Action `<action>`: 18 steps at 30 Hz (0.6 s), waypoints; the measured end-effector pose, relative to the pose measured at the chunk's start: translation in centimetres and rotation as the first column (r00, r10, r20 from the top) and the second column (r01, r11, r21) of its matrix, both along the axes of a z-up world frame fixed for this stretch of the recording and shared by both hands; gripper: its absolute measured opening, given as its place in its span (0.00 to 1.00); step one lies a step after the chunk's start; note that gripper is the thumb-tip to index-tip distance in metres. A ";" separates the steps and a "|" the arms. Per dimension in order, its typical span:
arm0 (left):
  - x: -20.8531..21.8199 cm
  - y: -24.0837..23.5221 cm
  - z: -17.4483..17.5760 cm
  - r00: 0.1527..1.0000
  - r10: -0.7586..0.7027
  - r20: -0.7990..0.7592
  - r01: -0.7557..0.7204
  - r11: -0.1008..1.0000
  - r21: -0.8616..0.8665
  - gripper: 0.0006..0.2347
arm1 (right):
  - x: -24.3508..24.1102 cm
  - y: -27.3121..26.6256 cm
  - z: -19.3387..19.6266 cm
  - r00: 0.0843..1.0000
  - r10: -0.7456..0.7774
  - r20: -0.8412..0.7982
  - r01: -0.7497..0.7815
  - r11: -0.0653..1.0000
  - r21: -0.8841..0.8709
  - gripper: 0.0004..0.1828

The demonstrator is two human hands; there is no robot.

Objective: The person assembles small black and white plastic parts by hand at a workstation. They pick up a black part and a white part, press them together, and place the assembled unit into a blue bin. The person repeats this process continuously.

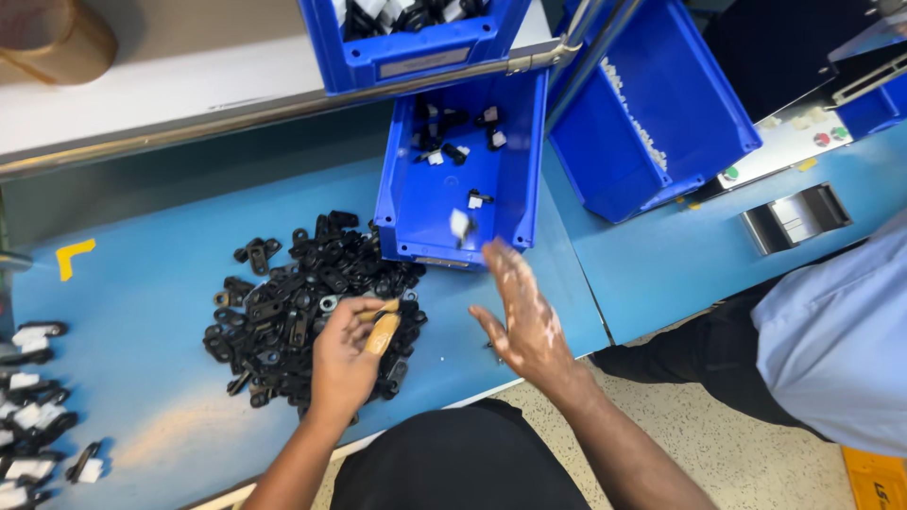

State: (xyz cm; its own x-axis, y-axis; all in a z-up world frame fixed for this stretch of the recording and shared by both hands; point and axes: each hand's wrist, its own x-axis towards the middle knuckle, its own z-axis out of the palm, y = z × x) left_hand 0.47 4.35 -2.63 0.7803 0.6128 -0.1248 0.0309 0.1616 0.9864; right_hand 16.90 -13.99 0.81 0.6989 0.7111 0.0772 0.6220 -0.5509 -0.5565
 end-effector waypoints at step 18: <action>2.5 2.4 -17.9 0.984 -0.164 0.075 0.170 0.705 -0.688 0.22 | -3.2 -3.7 -13.8 0.928 0.021 -0.372 -0.065 0.992 -0.106 0.21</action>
State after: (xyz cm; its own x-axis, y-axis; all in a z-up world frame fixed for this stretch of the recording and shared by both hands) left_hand 2.95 6.71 -20.58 0.8643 0.2183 -0.4532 0.1166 0.7894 0.6027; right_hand 13.73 -17.65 -12.94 0.6307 0.7298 -0.2641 0.4088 -0.6016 -0.6863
